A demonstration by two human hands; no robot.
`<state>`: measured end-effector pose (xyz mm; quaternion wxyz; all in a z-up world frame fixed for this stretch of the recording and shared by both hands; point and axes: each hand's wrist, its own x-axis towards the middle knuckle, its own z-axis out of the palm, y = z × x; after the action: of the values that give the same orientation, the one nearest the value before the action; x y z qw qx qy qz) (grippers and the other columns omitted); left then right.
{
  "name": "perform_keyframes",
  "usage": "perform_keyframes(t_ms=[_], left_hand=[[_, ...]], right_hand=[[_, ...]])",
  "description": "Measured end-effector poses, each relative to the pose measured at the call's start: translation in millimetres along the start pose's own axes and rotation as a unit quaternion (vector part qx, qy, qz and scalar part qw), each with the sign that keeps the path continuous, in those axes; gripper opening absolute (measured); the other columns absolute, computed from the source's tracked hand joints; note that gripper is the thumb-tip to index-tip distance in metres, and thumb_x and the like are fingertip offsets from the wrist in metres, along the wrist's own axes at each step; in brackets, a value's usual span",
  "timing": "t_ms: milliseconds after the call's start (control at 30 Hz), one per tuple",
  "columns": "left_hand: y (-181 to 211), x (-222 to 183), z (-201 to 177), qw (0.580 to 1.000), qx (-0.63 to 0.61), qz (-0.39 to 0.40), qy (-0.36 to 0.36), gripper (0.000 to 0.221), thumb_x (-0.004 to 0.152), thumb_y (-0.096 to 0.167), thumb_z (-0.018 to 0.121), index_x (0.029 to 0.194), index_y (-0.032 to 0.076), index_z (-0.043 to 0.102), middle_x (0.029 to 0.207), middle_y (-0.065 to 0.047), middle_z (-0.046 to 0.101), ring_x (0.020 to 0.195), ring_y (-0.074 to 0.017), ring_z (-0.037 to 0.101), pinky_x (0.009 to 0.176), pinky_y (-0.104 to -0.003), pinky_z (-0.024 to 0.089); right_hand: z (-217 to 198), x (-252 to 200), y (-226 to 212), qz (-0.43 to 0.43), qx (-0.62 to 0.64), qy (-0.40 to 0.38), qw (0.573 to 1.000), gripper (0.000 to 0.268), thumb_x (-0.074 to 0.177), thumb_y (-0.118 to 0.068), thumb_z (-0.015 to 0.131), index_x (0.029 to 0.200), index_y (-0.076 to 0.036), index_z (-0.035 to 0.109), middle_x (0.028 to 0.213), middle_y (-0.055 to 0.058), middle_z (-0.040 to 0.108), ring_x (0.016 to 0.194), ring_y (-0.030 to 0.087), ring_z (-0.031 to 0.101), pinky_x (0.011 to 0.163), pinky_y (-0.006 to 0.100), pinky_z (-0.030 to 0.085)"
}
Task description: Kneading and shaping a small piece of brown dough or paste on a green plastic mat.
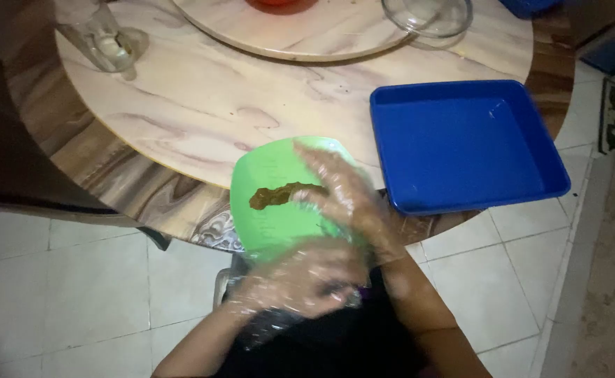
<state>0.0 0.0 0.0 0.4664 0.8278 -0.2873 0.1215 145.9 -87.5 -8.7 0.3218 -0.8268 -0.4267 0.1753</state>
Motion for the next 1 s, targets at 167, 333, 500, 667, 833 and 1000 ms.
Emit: perform_keyframes(t_ms=[167, 333, 500, 667, 833, 1000], left_hand=[[-44, -25, -28, 0.968, 0.122, -0.196, 0.096, 0.041, 0.076, 0.035, 0.075, 0.114, 0.019, 0.069, 0.103, -0.010, 0.068, 0.092, -0.0277, 0.069, 0.075, -0.042, 0.059], [-94, -43, -31, 0.856, 0.370, -0.351, 0.081, 0.049, 0.075, 0.044, 0.079, 0.119, 0.031, 0.061, 0.115, 0.003, 0.057, 0.109, -0.0203, 0.061, 0.090, -0.040, 0.051], [-109, -39, -27, 0.859, 0.393, -0.328, 0.010, 0.019, 0.096, 0.038, 0.066, 0.107, 0.023, 0.070, 0.093, -0.001, 0.065, 0.088, -0.0182, 0.065, 0.075, -0.031, 0.056], [-151, -51, 2, 0.831, 0.427, -0.355, 0.027, 0.020, 0.090, 0.038, 0.068, 0.100, 0.022, 0.064, 0.088, 0.002, 0.057, 0.084, -0.0163, 0.063, 0.067, -0.032, 0.054], [-114, -37, -18, 0.861, 0.339, -0.366, 0.098, 0.014, 0.090, 0.022, 0.069, 0.097, 0.009, 0.069, 0.079, -0.007, 0.062, 0.074, -0.0264, 0.068, 0.063, -0.038, 0.058], [-110, -38, -15, 0.837, 0.376, -0.374, 0.134, 0.019, 0.098, 0.023, 0.063, 0.100, 0.006, 0.069, 0.080, -0.010, 0.066, 0.070, -0.0223, 0.068, 0.063, -0.032, 0.060]], right_hand=[[38, 10, 57, -0.160, -0.102, 0.026, 0.982, 0.060, 0.074, -0.043, 0.084, 0.126, -0.020, 0.066, 0.123, 0.007, 0.062, 0.114, 0.032, 0.059, 0.098, 0.048, 0.053], [54, 19, 66, -0.148, -0.145, 0.049, 0.977, 0.018, 0.093, -0.023, 0.071, 0.110, -0.018, 0.070, 0.107, 0.003, 0.064, 0.100, 0.022, 0.060, 0.089, 0.031, 0.055], [31, 14, 42, -0.178, -0.102, 0.046, 0.978, 0.004, 0.097, -0.014, 0.068, 0.097, -0.010, 0.068, 0.087, 0.005, 0.063, 0.080, 0.018, 0.062, 0.080, 0.027, 0.054], [23, 12, 30, -0.161, -0.109, 0.036, 0.980, 0.005, 0.094, -0.013, 0.071, 0.095, -0.009, 0.069, 0.081, 0.006, 0.062, 0.081, 0.020, 0.062, 0.078, 0.031, 0.054], [2, -8, 19, -0.179, -0.033, 0.067, 0.981, 0.031, 0.095, -0.025, 0.071, 0.123, -0.013, 0.070, 0.089, 0.010, 0.068, 0.088, 0.027, 0.069, 0.088, 0.042, 0.055], [-8, -37, 16, -0.058, -0.008, 0.042, 0.997, 0.026, 0.093, -0.014, 0.069, 0.118, -0.008, 0.072, 0.092, 0.019, 0.072, 0.082, 0.034, 0.071, 0.083, 0.047, 0.059]])
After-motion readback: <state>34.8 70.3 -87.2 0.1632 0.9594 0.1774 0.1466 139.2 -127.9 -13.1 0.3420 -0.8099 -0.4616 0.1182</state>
